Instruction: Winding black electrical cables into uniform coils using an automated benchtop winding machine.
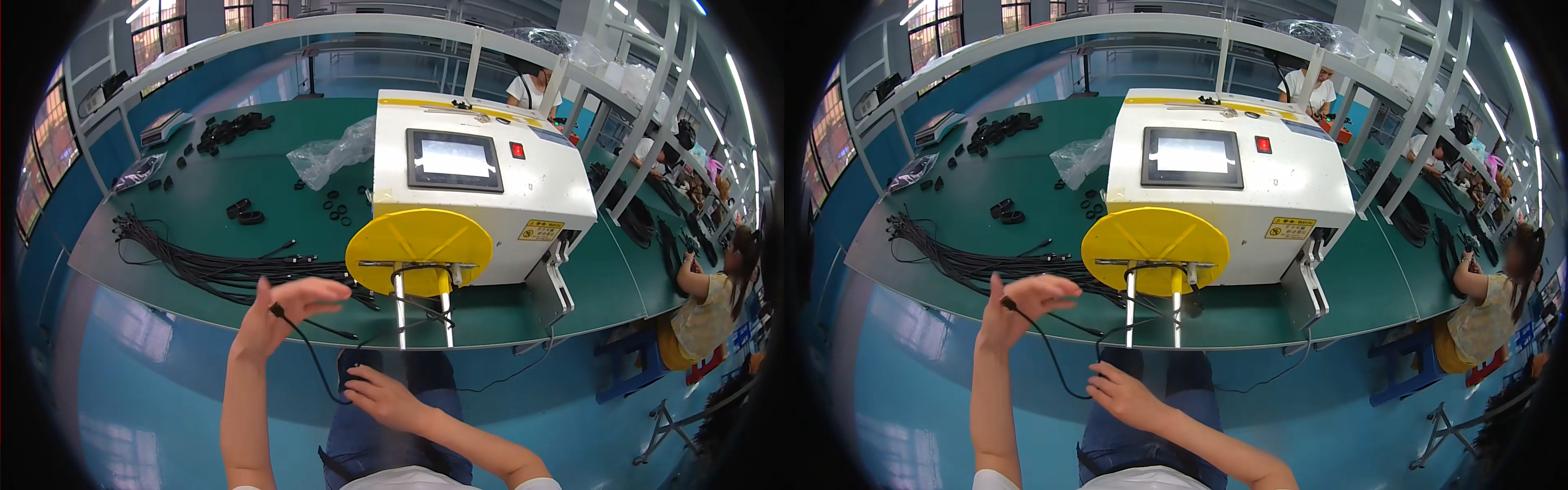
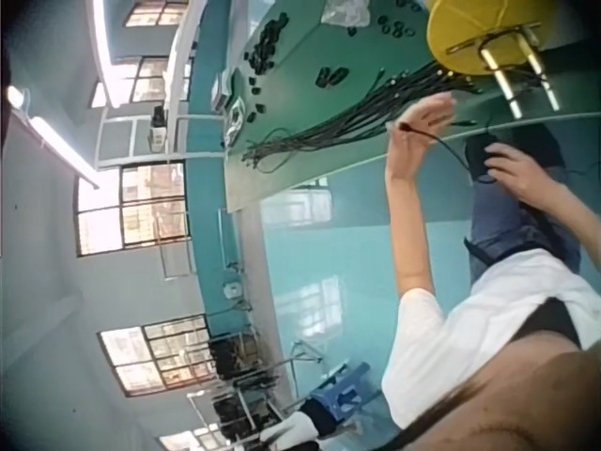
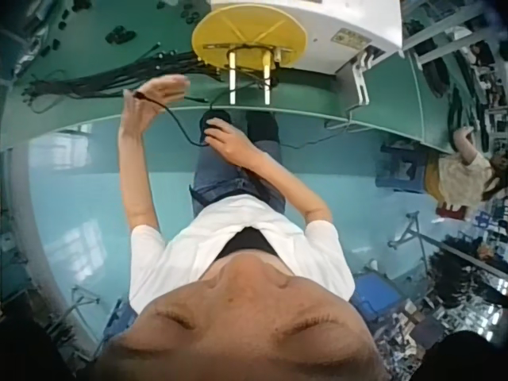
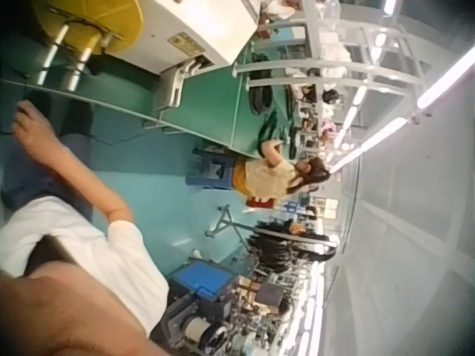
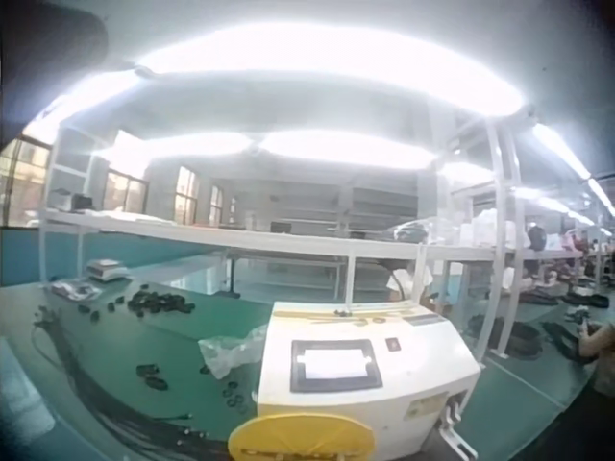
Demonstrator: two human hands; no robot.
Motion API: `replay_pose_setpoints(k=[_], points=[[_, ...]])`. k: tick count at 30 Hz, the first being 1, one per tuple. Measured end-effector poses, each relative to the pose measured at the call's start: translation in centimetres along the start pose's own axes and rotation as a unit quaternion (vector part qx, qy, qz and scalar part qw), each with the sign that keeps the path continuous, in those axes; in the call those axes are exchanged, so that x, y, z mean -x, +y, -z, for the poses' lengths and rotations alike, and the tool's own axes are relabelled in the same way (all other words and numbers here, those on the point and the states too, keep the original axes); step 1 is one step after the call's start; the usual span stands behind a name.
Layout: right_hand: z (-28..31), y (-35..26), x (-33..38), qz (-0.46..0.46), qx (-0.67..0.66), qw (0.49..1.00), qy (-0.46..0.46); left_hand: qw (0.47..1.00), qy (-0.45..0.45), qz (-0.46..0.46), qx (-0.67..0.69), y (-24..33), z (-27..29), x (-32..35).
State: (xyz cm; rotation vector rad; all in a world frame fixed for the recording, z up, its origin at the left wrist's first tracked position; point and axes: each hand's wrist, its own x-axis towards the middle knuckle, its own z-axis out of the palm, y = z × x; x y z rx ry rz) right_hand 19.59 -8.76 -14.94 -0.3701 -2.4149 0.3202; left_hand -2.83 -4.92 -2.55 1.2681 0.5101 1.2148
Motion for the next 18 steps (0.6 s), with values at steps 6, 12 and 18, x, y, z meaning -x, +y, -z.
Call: replay_pose_setpoints(k=[6,12,18], points=[[1.0,-1.6,-0.5,0.04,-0.003,0.999,-0.014,0.91,0.045,0.024,-0.411,-1.4,-6.0,-3.3],[4.3,-2.1,2.5,-0.021,-0.007,0.999,0.023,0.867,0.097,-0.05,-0.486,-3.3,-7.3,-3.2],[8.8,0.6,5.5,-0.376,-0.239,0.862,0.243,0.883,0.101,-0.059,-0.455,-3.9,-7.5,-2.3]])
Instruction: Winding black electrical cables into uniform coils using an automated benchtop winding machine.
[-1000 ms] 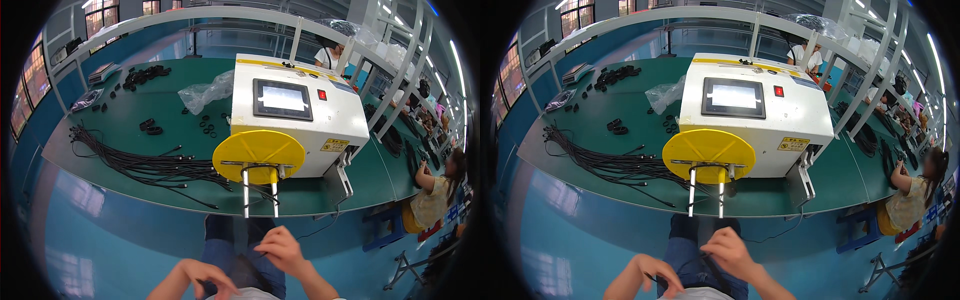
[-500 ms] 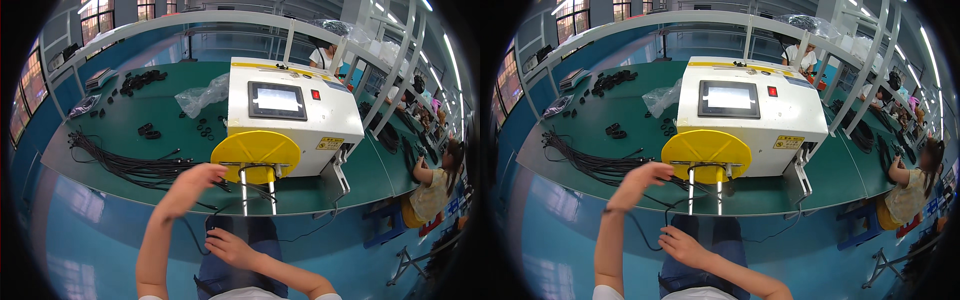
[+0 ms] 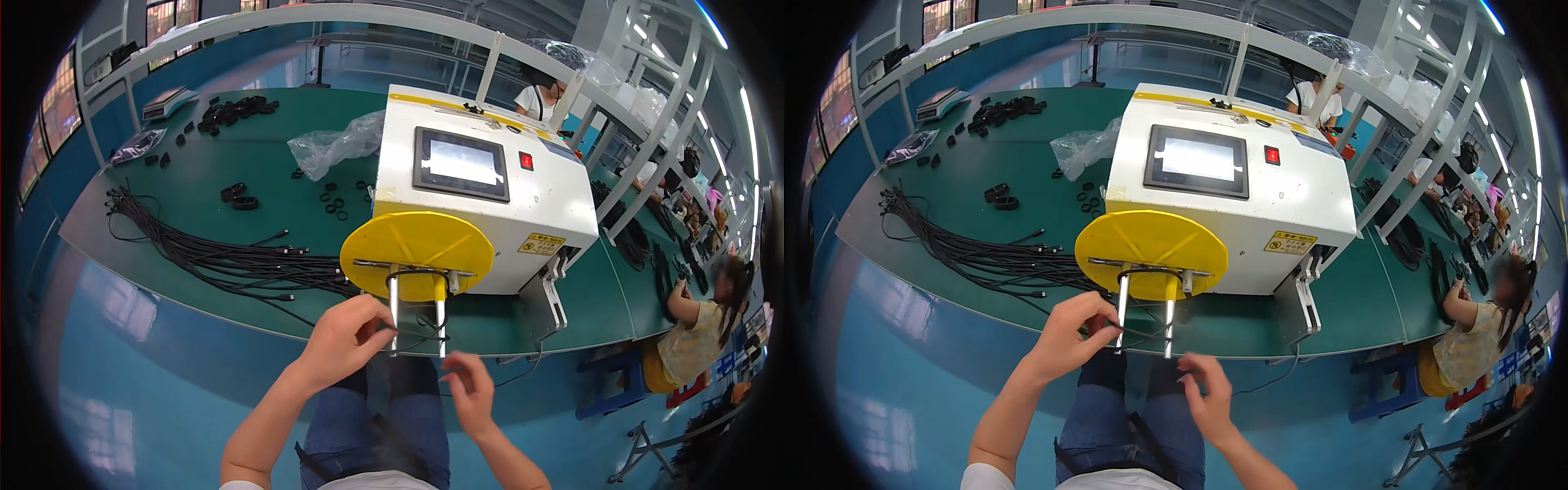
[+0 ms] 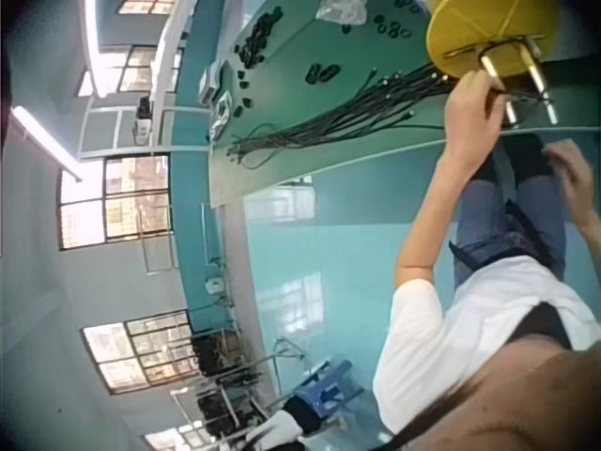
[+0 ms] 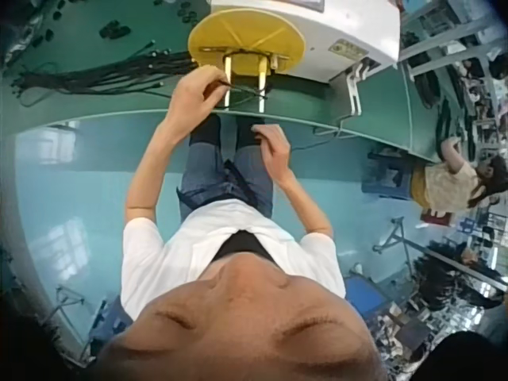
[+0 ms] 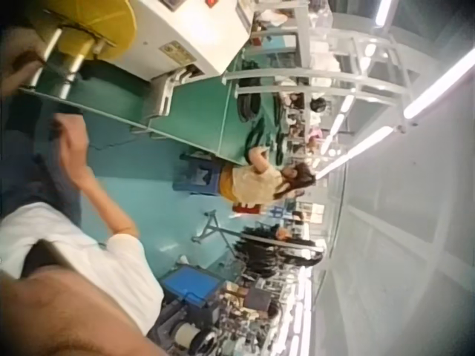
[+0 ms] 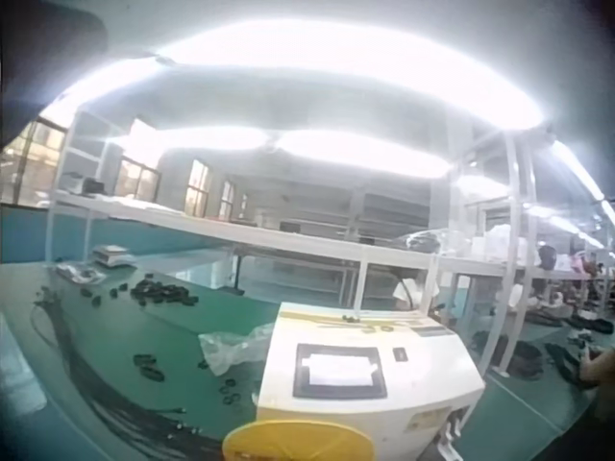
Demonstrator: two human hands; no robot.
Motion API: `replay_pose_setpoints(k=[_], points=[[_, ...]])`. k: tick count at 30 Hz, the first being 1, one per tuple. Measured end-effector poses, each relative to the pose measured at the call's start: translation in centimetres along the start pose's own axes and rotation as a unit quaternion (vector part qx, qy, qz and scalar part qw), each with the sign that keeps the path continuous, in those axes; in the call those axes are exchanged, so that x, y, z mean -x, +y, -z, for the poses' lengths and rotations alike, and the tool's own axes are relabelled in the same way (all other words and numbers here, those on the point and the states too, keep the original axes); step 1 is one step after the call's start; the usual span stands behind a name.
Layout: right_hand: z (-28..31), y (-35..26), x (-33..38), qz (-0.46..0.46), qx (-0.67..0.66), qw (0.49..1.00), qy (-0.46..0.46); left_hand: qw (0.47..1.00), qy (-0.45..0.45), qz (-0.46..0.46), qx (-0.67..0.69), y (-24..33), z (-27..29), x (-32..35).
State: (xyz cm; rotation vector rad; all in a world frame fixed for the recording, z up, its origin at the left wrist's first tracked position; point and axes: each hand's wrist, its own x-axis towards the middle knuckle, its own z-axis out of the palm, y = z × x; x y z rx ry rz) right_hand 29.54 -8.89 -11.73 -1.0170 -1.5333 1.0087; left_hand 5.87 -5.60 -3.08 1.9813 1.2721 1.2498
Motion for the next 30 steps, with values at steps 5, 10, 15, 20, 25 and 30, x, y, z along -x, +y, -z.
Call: replay_pose_setpoints(k=[5,10,15,20,25,30], points=[[-0.5,-4.6,-4.1,0.099,0.009,0.995,0.003,0.997,-0.045,-0.004,0.065,-0.2,0.8,1.5],[0.1,-6.4,-5.2,0.199,0.219,0.953,-0.065,0.994,-0.071,-0.072,0.032,1.1,0.0,2.9],[-0.7,-4.2,-3.0,0.12,0.095,0.988,-0.023,0.98,-0.034,-0.184,-0.061,3.0,-1.3,4.3],[-0.2,-0.2,-0.8,-0.007,0.026,0.994,-0.102,0.951,-0.148,-0.229,-0.147,2.6,-2.6,6.8],[-5.6,0.8,-2.9,-0.057,-0.151,0.972,-0.173,0.895,-0.274,-0.147,-0.319,0.1,-2.3,9.0],[-12.4,-0.2,-7.1,-0.038,0.048,0.983,-0.17,0.845,-0.316,-0.01,-0.431,-1.4,-1.2,11.6]])
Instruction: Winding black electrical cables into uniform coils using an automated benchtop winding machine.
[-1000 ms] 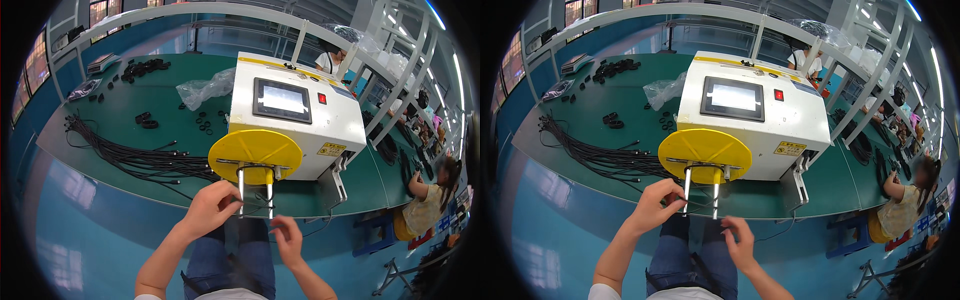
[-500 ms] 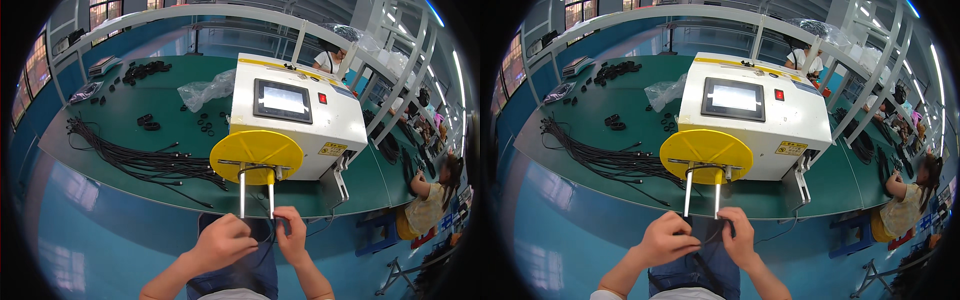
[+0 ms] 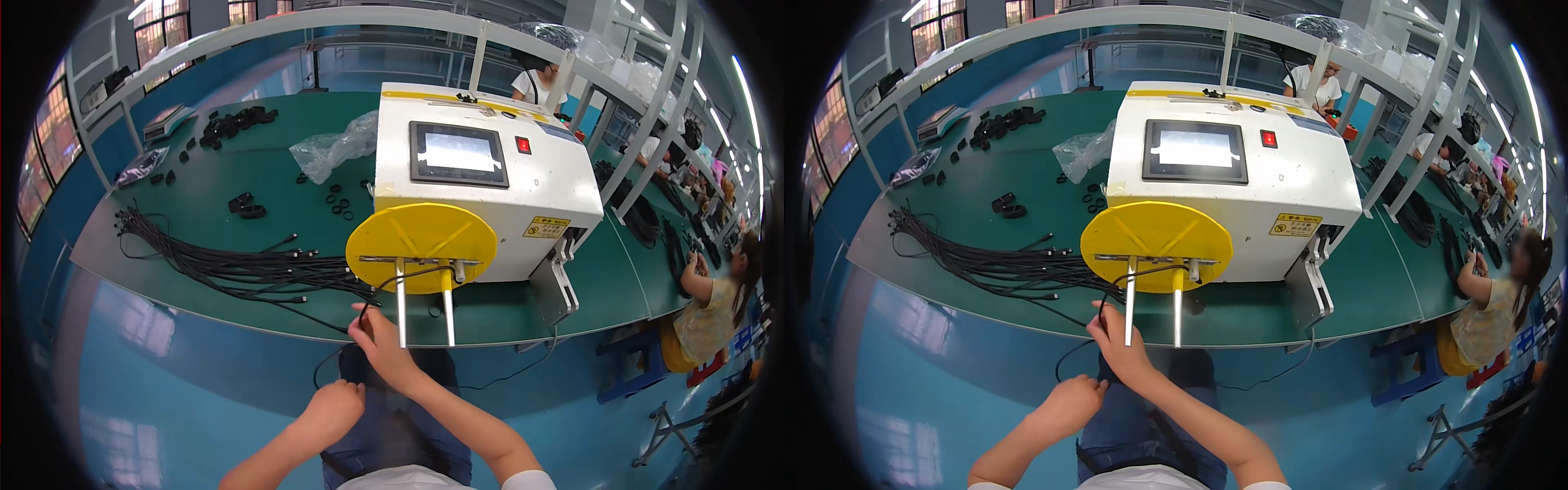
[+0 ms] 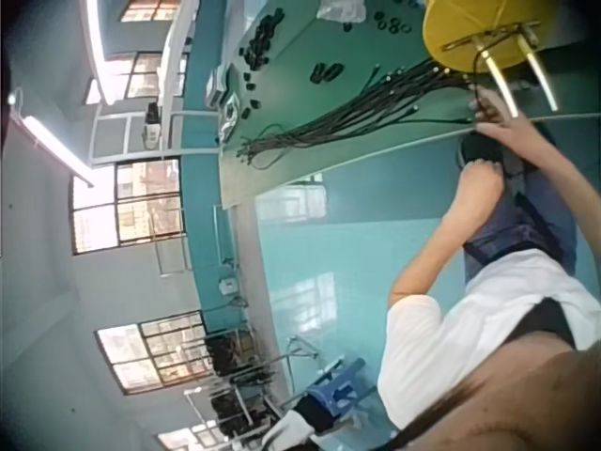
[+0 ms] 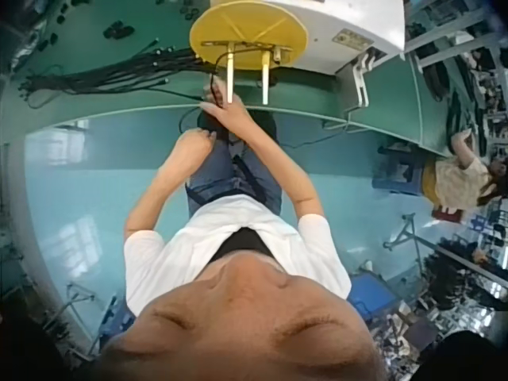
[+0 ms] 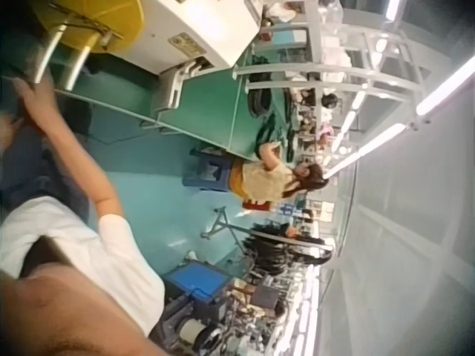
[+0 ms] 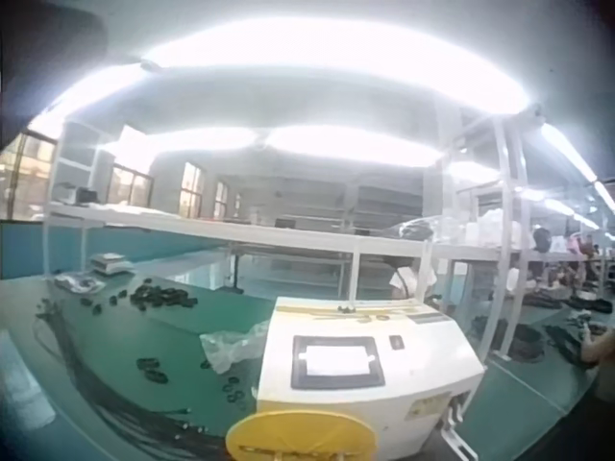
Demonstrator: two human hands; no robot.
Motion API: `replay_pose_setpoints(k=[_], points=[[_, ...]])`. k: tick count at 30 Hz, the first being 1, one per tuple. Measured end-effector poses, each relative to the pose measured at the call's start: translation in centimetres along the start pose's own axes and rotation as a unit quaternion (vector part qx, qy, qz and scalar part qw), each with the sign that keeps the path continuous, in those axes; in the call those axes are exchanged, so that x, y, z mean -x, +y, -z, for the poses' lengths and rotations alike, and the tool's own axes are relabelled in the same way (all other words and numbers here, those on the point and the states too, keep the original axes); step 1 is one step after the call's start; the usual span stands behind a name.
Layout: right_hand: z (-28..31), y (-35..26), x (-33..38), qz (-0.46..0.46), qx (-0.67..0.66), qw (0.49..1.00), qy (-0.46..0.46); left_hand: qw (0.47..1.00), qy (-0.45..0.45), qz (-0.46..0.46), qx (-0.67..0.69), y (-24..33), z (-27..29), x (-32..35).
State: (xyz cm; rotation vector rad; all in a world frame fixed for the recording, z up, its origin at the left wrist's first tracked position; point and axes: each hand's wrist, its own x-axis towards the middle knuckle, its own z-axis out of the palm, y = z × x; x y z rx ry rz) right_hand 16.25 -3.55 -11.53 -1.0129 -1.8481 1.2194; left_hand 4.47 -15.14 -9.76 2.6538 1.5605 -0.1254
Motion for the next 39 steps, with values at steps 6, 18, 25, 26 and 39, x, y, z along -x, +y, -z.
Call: replay_pose_setpoints(k=[6,18,25,26,39], points=[[-2.5,-0.2,-2.8,-0.037,-0.119,0.992,-0.019,0.958,0.079,-0.087,0.263,-1.5,9.5,5.7],[-3.1,-1.9,-6.0,0.209,-0.072,0.974,0.044,0.628,0.115,0.129,0.759,-6.4,-2.4,0.1],[-3.1,-1.7,-6.2,-0.025,-0.246,0.964,-0.095,0.801,-0.011,0.276,0.532,-8.1,-2.6,8.9],[-3.1,-1.6,-6.2,-0.024,-0.255,0.963,-0.086,0.775,0.054,0.327,0.538,-8.7,-3.1,10.4],[-4.3,-2.2,-5.6,-0.061,-0.41,0.908,-0.056,0.916,0.074,0.378,0.112,-15.4,-15.9,22.7]])
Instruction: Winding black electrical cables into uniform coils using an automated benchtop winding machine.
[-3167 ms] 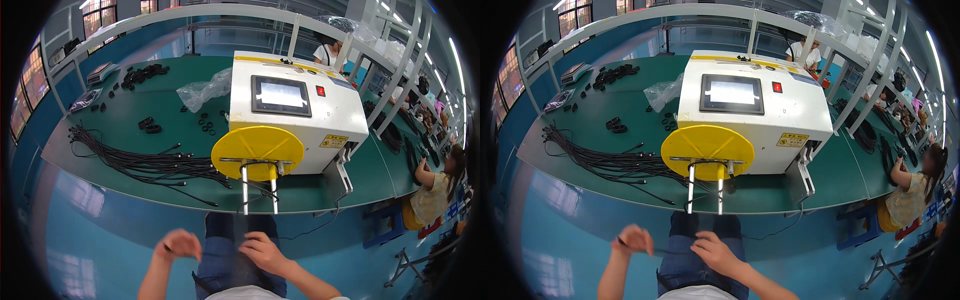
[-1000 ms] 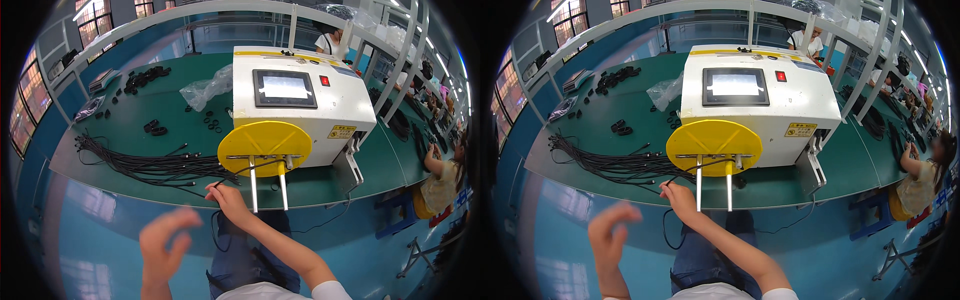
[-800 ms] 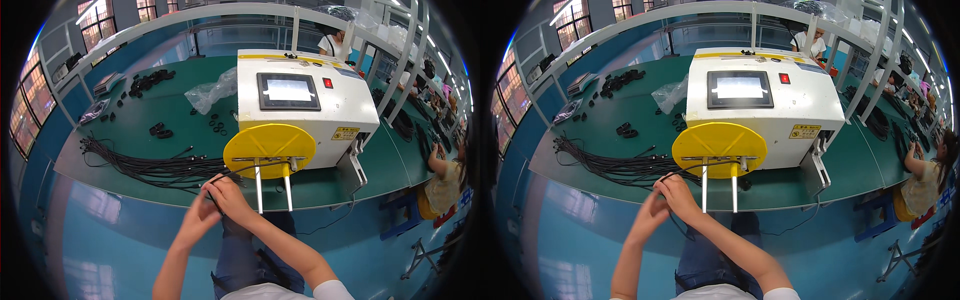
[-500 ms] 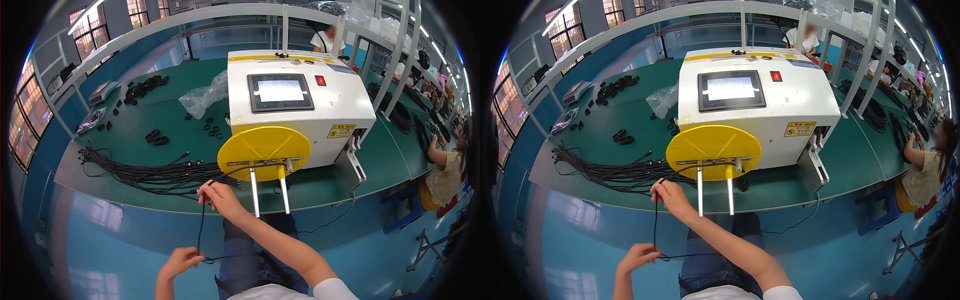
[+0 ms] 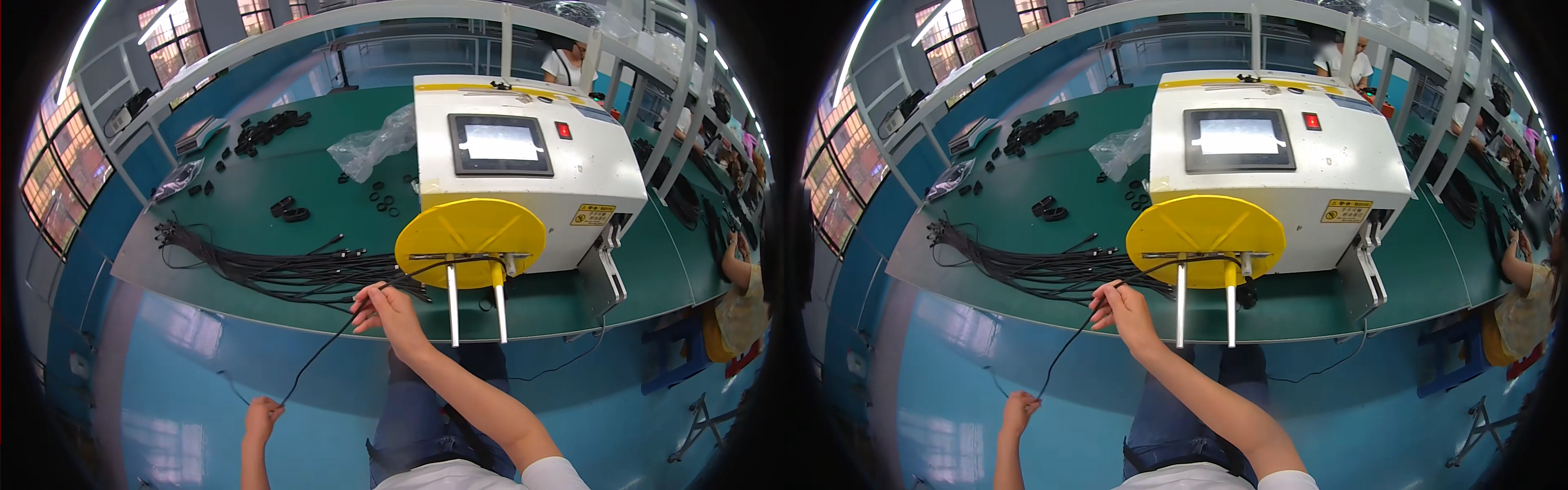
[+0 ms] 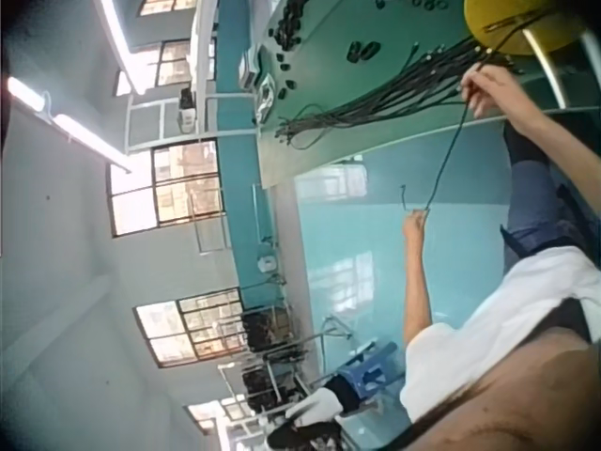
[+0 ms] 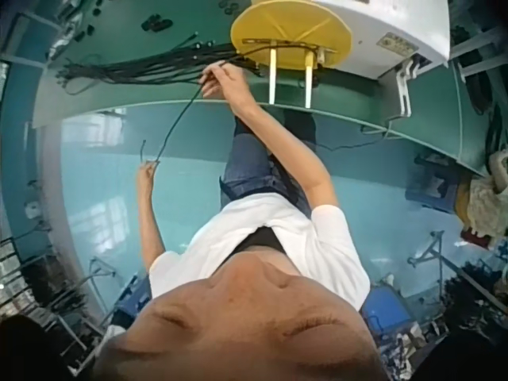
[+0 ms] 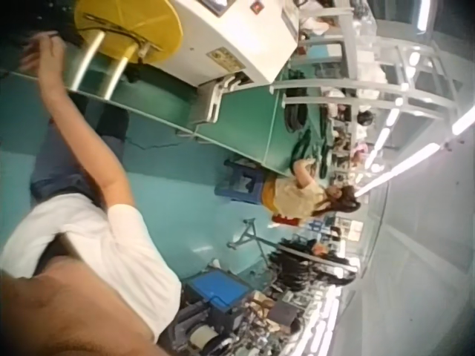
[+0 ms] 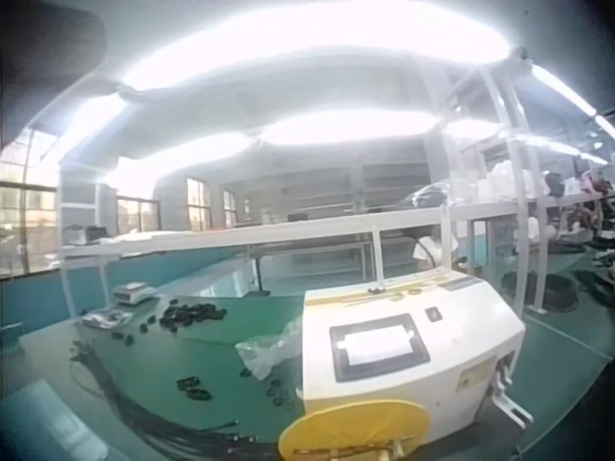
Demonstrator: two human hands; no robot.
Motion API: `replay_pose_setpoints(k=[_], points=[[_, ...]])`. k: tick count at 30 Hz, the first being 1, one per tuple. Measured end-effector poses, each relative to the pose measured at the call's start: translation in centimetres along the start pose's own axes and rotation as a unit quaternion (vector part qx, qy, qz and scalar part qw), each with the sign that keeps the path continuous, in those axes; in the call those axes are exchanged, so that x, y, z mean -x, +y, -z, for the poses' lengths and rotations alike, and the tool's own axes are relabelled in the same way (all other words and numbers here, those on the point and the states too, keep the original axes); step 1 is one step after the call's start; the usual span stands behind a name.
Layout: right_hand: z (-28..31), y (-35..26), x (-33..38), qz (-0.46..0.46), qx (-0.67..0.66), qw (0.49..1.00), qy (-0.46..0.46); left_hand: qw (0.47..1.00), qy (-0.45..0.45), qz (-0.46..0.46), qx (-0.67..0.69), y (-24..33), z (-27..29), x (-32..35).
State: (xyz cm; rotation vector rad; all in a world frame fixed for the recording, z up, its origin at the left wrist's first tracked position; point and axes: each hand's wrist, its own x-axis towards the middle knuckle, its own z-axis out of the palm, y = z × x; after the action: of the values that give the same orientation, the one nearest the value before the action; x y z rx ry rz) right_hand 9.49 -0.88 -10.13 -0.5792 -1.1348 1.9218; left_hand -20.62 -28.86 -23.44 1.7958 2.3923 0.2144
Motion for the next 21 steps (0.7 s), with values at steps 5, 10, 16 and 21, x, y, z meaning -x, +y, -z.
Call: replay_pose_setpoints(k=[5,10,16,21], points=[[0.6,0.2,-0.7,0.012,0.021,1.0,-0.008,0.994,0.058,-0.023,0.093,10.1,5.4,-6.9],[0.4,-0.8,-0.4,0.024,0.131,0.991,-0.006,0.917,0.218,-0.131,0.306,22.3,10.2,-13.3],[0.7,-0.5,0.1,0.192,0.293,0.934,0.072,0.713,-0.1,-0.08,0.689,24.3,7.8,-15.5],[4.5,-0.3,5.3,0.157,0.32,0.934,0.029,0.761,-0.025,-0.085,0.643,23.4,7.7,-16.3]])
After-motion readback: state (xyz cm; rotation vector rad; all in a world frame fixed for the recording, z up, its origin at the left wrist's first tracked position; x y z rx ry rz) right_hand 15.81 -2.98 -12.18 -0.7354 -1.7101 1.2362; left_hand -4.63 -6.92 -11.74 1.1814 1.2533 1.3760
